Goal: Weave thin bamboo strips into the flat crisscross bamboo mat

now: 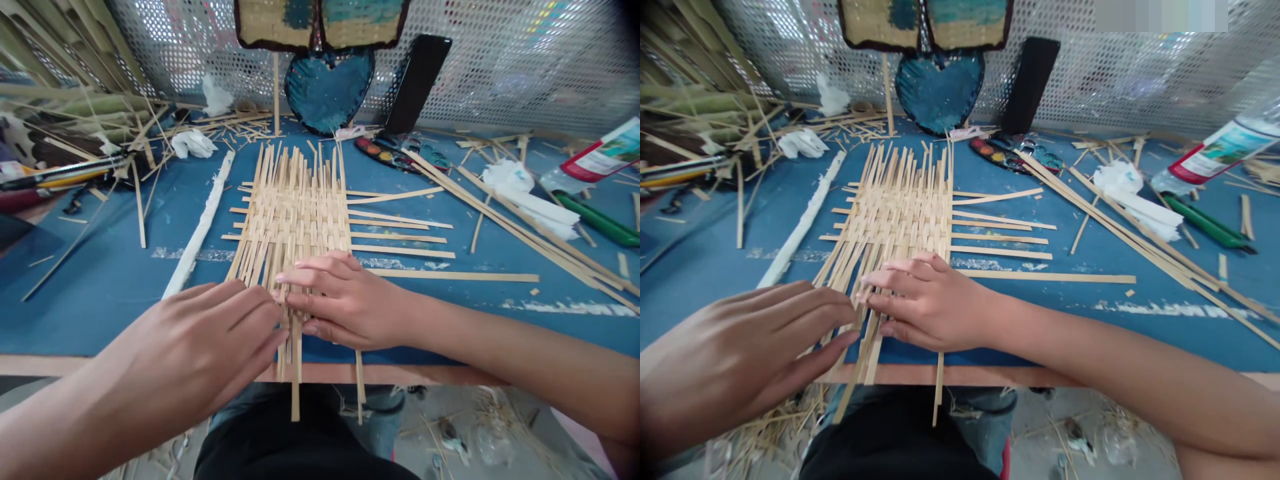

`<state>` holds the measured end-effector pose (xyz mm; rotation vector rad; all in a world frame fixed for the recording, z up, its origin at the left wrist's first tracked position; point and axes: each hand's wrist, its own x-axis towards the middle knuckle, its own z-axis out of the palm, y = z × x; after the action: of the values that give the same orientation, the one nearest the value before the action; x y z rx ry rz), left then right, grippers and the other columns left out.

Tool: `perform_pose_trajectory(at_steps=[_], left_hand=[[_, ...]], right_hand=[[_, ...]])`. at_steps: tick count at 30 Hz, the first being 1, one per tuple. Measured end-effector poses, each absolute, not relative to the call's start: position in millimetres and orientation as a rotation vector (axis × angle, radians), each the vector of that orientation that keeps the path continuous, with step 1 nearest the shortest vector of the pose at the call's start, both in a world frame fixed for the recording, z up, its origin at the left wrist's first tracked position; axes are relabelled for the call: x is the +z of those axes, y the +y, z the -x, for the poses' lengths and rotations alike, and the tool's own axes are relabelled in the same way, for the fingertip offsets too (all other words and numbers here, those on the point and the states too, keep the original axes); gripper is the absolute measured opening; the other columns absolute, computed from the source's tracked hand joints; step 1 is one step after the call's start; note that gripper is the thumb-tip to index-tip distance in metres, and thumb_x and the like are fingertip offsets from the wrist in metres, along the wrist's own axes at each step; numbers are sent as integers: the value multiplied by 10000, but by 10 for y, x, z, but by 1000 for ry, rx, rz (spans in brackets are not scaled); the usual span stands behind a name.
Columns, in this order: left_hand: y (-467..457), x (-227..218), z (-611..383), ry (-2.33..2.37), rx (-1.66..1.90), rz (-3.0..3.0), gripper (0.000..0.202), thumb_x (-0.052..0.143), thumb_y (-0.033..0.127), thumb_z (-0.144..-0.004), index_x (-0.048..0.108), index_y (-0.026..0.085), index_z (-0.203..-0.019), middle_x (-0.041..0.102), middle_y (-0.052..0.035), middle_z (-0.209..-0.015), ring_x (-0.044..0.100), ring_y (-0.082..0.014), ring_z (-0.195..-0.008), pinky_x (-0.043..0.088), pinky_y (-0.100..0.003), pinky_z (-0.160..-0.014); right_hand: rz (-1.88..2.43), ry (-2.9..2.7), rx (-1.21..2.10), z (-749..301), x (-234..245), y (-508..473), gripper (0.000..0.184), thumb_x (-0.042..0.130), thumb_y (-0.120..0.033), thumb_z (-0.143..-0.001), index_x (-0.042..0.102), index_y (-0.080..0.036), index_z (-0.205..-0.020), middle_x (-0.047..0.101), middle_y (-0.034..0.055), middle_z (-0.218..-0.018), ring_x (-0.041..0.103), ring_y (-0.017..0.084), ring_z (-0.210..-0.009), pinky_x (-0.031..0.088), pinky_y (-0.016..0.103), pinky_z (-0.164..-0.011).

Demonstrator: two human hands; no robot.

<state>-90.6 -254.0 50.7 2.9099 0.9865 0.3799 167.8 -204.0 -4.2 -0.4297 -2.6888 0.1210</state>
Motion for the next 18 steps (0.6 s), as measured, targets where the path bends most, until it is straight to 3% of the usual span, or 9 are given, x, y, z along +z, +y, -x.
perform_pose_trajectory(at_steps=[3, 10, 14, 18], left_hand=[[-2477, 474, 881, 1066, 138, -2898, 237, 493, 398, -1028, 622, 199, -1052, 681, -70, -949, 657, -254, -849, 496, -399, -742], [-2406, 461, 798, 1226, -28, -2886, 226, 497, 370, -957, 614, 181, -1000, 648, -103, -947, 649, -302, -839, 461, -434, -736], [-2317, 499, 825, 1186, -46, -2816, 267, 512, 423, -941, 621, 192, -1019, 656, -107, -1000, 650, -259, -711, 443, -397, -675], [-2284, 487, 791, 1213, -122, -2867, 231, 533, 318, -885, 637, 170, -1028, 643, -132, -1029, 628, -233, -654, 425, -368, -564]], right_hand=[[408, -2718, 156, -1669, -27, -2025, 453, 377, -390, -1107, 622, -126, -1382, 607, 151, -1467, 459, 284, -1388, 301, 461, -1115], [419, -2689, 238, -1679, -9, -2031, 512, 401, -441, -1094, 615, -83, -1391, 628, 173, -1442, 473, 295, -1390, 315, 460, -1122], [456, -2698, 260, -1678, 3, -2038, 530, 411, -456, -1086, 594, -88, -1422, 612, 186, -1454, 463, 295, -1394, 314, 469, -1134], [490, -2708, 282, -1674, 2, -2040, 534, 426, -481, -1077, 612, -105, -1406, 609, 192, -1446, 478, 301, -1370, 326, 475, -1113]])
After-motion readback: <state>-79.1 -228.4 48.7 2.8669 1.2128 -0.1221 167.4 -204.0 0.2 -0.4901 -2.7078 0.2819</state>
